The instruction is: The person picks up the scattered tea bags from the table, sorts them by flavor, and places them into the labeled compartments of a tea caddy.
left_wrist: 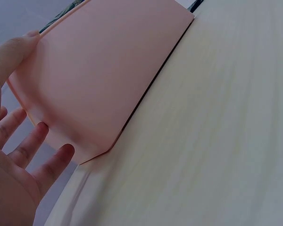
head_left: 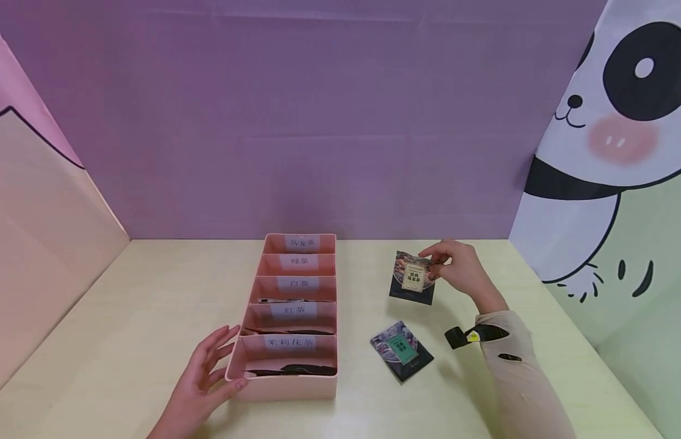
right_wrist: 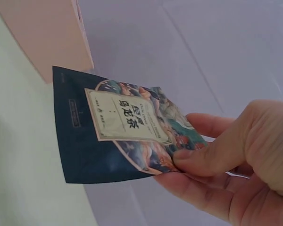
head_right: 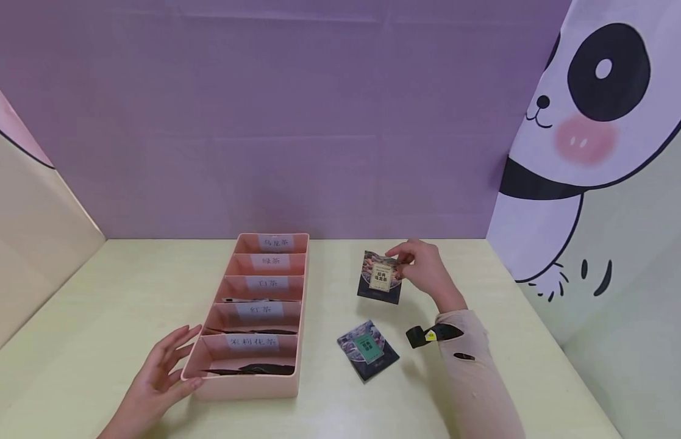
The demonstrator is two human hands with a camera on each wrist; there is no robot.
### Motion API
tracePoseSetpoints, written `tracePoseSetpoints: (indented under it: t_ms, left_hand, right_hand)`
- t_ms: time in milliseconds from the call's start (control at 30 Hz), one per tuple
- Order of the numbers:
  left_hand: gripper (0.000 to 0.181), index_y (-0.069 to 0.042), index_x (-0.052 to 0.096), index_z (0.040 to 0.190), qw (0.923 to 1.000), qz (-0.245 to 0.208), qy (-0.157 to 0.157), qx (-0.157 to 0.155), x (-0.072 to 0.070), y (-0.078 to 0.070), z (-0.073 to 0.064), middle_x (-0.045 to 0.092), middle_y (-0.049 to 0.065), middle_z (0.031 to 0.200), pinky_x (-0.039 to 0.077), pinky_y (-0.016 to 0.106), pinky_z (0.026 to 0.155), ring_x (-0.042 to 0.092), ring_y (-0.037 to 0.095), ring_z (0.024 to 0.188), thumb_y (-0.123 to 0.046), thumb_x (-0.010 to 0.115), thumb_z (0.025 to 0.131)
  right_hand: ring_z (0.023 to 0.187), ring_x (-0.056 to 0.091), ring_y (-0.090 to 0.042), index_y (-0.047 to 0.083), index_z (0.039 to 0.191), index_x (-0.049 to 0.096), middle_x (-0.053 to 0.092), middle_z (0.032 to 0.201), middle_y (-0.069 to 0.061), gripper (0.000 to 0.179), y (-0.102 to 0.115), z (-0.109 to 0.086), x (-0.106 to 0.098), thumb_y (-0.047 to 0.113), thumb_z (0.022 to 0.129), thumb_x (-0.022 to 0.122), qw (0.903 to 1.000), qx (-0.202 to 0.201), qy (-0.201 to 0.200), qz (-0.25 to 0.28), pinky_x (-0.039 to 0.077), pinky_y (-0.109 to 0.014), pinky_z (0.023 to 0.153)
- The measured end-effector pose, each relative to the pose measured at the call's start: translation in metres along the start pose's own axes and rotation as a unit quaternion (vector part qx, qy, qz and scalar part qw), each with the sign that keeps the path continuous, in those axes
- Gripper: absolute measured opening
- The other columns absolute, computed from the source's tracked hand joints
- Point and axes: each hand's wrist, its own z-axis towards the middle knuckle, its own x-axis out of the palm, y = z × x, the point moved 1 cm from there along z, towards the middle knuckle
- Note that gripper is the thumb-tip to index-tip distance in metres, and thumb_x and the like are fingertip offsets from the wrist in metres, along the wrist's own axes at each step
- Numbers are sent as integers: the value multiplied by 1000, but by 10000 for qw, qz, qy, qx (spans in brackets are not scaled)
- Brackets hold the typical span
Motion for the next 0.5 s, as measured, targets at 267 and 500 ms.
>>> tracePoseSetpoints:
  t_ms: [267, 500]
  left_hand:
    - [80, -4, 28, 151, 9998, -130, 4, 128, 0, 3, 0, 46, -19, 145, 43, 11, 90, 48, -4, 121, 15, 68, 85]
    - [80, -3, 29, 151, 9999, -91, -15, 116, 1, 5, 1, 46, -19, 145, 43, 10, 91, 48, -4, 121, 14, 70, 84]
  right_hand:
    - [78, 62, -29, -2, 107, 74, 61, 85, -11, 36, 29, 27, 4, -18, 80, 57, 9998, -121, 136, 108, 52, -36, 61]
    - [75, 63, -26, 1, 107, 75, 61, 84, -10, 41, 49, 57, 11, -18, 78, 54, 9993, -129, 322, -122, 54, -37, 62]
